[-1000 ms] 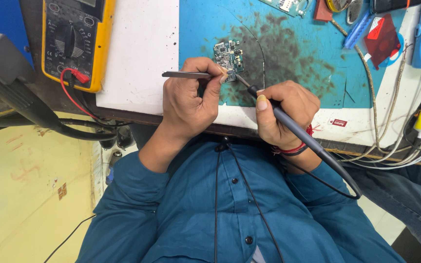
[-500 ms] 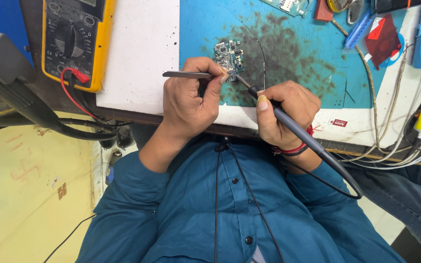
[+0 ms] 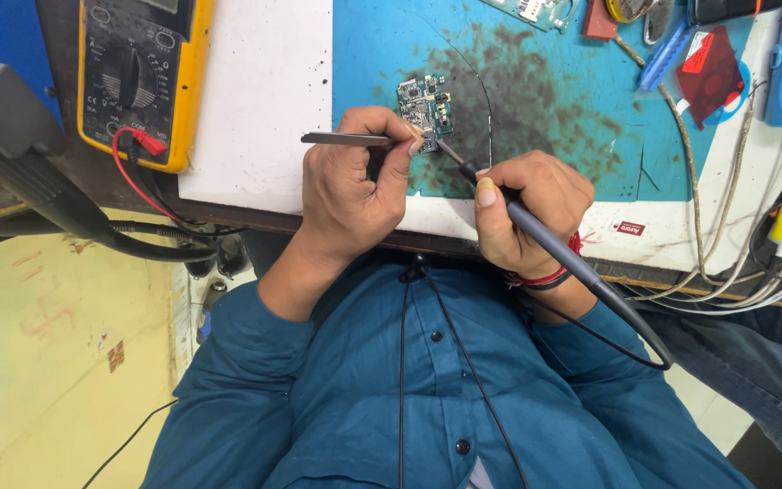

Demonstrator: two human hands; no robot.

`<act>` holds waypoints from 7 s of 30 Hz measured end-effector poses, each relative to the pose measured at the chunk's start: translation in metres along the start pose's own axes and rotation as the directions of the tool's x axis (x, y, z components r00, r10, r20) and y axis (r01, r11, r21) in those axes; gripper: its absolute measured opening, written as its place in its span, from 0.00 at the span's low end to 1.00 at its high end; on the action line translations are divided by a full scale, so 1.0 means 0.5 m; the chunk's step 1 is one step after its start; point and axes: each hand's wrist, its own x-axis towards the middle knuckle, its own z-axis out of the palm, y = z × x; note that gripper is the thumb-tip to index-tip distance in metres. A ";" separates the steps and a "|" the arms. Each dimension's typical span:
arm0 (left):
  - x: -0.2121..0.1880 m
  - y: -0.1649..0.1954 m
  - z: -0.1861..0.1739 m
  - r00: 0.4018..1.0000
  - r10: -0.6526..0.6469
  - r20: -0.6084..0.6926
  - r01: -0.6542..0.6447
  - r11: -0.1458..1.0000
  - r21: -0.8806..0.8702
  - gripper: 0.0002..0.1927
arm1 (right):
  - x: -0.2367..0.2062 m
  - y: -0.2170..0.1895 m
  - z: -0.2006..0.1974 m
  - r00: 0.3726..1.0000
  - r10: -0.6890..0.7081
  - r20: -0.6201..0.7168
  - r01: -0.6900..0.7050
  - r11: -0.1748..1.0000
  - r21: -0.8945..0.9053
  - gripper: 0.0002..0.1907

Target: The person solders components on a small circuit board at a repair workbench, holding the board with one hand while applying a soldering iron and solder to its contacts. They reposition and turn the board repeatedly to work on different points across its surface.

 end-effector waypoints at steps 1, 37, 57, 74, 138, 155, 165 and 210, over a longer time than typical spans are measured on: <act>0.000 0.000 -0.001 1.000 -0.004 0.003 0.004 1.000 0.000 0.07 | -0.001 0.000 0.001 1.000 0.000 0.000 0.000 1.000 -0.002 0.05; 0.002 0.002 -0.001 1.000 -0.009 0.004 0.009 1.000 0.011 0.07 | 0.000 -0.003 0.005 0.999 0.017 -0.031 -0.017 1.000 -0.021 0.04; 0.001 0.001 -0.001 1.000 0.011 -0.001 -0.011 1.000 0.027 0.08 | -0.001 0.000 0.007 0.999 0.002 -0.037 -0.003 1.000 -0.015 0.04; 0.002 0.001 0.000 1.000 0.006 0.002 -0.006 1.000 0.008 0.08 | 0.001 -0.001 0.006 0.999 0.013 -0.041 -0.013 1.000 -0.018 0.05; -0.005 0.010 0.010 0.991 -0.085 -0.102 0.083 0.996 -0.029 0.06 | 0.020 -0.012 0.009 0.999 0.010 0.051 -0.006 0.997 -0.082 0.10; -0.002 0.007 0.006 0.996 -0.080 -0.038 0.076 0.993 -0.092 0.07 | 0.002 0.002 0.020 0.990 0.090 -0.111 -0.094 0.995 -0.031 0.16; -0.004 -0.002 0.006 0.999 -0.041 -0.031 0.039 0.997 -0.067 0.06 | -0.004 -0.003 0.005 0.995 0.040 -0.089 -0.041 0.999 -0.007 0.04; -0.001 -0.001 0.006 0.999 -0.013 -0.033 0.012 0.999 -0.045 0.07 | 0.009 -0.007 0.000 0.999 -0.019 -0.039 0.018 0.999 -0.035 0.07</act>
